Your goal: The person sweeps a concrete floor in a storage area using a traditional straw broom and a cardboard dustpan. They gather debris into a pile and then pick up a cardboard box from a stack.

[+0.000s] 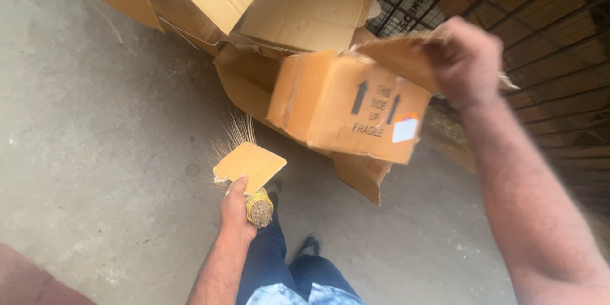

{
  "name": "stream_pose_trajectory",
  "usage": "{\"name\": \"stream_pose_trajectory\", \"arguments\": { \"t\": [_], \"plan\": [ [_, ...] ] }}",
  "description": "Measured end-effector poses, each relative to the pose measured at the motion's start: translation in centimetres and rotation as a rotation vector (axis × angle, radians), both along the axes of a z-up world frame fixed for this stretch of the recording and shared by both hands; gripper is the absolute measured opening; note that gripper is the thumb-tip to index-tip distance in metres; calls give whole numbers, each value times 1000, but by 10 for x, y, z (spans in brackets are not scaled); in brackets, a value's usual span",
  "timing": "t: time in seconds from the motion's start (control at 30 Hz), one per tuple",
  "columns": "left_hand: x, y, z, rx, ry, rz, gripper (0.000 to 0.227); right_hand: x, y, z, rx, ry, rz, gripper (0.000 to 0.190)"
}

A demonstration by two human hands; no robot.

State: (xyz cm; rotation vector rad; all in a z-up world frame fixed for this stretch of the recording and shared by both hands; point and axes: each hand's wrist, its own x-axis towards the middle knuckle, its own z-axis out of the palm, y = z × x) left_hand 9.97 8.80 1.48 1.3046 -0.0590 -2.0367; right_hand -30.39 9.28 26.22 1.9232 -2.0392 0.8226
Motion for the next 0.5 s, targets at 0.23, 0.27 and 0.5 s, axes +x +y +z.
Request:
{"name": "stream_pose_trajectory", "arguments": {
  "t": [0.23, 0.27, 0.5],
  "plan": [
    [30, 45, 23, -24, 39, 79, 37, 31, 43, 134, -46, 234, 61, 7],
    [38, 51, 26, -33, 41, 83, 37, 39, 50, 142, -15, 269, 18, 7],
    [108, 56, 41, -25, 45, 172, 37, 125, 72, 147, 24, 267, 15, 14]
  ]
}}
